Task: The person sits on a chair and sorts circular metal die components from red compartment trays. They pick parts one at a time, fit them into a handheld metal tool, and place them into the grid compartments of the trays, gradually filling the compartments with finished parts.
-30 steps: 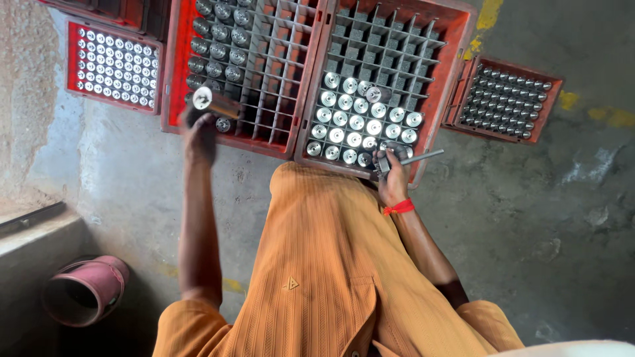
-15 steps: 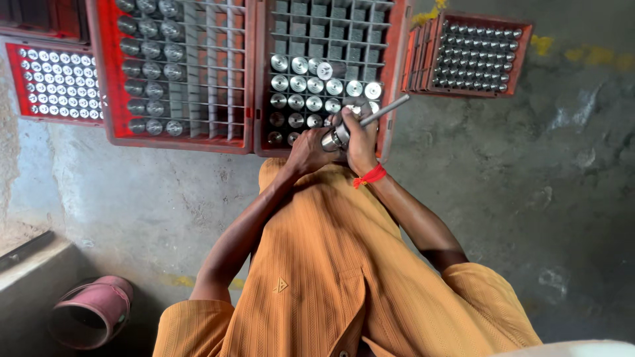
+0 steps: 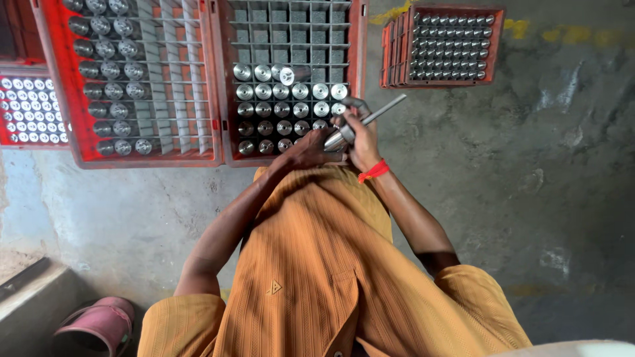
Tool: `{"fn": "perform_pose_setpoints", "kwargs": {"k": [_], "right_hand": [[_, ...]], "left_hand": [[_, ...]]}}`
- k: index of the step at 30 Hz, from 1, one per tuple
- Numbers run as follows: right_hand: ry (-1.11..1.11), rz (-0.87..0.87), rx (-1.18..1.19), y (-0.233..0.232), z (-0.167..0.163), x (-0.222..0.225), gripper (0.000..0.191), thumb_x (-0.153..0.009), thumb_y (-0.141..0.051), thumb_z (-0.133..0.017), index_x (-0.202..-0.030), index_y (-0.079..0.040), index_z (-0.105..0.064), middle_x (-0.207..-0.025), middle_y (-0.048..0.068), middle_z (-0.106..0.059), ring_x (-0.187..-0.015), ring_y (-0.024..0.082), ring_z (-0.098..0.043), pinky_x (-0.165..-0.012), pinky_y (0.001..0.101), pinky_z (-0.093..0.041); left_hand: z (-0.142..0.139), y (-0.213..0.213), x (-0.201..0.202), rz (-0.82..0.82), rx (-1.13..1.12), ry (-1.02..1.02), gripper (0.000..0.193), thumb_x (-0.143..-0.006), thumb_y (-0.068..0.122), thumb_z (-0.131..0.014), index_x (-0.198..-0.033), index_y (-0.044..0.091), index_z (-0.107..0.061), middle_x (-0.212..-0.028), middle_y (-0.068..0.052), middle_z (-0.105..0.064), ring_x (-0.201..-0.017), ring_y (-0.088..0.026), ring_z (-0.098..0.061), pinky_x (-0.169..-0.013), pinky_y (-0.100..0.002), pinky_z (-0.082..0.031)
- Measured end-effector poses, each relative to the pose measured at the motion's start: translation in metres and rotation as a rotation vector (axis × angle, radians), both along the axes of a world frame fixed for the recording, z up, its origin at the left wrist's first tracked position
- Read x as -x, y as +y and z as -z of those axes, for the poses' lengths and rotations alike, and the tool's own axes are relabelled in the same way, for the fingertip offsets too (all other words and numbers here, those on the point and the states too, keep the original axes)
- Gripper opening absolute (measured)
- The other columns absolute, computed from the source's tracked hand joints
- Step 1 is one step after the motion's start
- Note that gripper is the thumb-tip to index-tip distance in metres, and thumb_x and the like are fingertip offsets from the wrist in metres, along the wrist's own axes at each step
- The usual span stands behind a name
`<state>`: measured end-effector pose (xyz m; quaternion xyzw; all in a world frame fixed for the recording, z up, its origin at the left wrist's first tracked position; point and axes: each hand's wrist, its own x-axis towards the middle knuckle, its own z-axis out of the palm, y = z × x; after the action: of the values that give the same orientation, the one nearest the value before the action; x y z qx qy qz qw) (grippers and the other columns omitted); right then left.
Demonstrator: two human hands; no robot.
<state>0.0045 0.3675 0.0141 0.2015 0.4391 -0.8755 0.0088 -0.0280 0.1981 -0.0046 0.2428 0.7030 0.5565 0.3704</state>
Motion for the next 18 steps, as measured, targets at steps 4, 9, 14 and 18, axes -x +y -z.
{"fn": "perform_pose_setpoints", "kwargs": {"k": [4,9,14,18], "right_hand": [[-0.06,0.352,0.065,0.051,0.01,0.016,0.02,-0.098,0.002,-0.062,-0.117,-0.002,-0.062,-0.089,0.011,-0.069,-0.084,0.022,-0.069,-0.077,0.0348,-0.057],[-0.042,0.486,0.09,0.089,0.025,0.013,0.019,-0.097,0.0,-0.062,-0.116,-0.003,-0.062,-0.083,0.009,-0.068,-0.081,0.022,-0.07,-0.075,0.0349,-0.059],[-0.101,0.426,0.139,0.069,0.041,-0.006,0.017,-0.1,0.001,-0.062,-0.117,-0.002,-0.062,-0.087,0.008,-0.067,-0.081,0.02,-0.068,-0.084,0.0365,-0.062],[-0.217,0.375,0.2,0.056,0.048,-0.02,0.016,-0.098,0.001,-0.062,-0.113,-0.005,-0.061,-0.085,0.008,-0.069,-0.081,0.022,-0.071,-0.075,0.0355,-0.06]], "left_hand": [[0.012,0.001,0.033,-0.112,0.24,0.327,0.039,-0.096,0.032,-0.077,-0.123,0.005,-0.065,-0.096,-0.016,-0.078,-0.072,-0.023,-0.07,-0.062,-0.037,-0.059],[0.011,0.007,0.072,-0.335,0.393,0.847,0.056,-0.082,-0.005,-0.057,-0.138,0.006,-0.058,-0.119,-0.027,-0.067,-0.078,-0.036,-0.071,-0.049,-0.033,-0.06],[-0.005,-0.009,0.064,-0.421,0.264,0.941,0.056,-0.083,-0.014,-0.053,-0.134,0.007,-0.06,-0.127,-0.023,-0.066,-0.1,-0.038,-0.071,-0.071,-0.039,-0.063],[-0.019,-0.07,0.03,-0.6,0.247,0.745,0.041,-0.089,-0.007,-0.063,-0.127,0.008,-0.067,-0.115,-0.015,-0.07,-0.096,-0.037,-0.07,-0.077,-0.044,-0.059]]}}
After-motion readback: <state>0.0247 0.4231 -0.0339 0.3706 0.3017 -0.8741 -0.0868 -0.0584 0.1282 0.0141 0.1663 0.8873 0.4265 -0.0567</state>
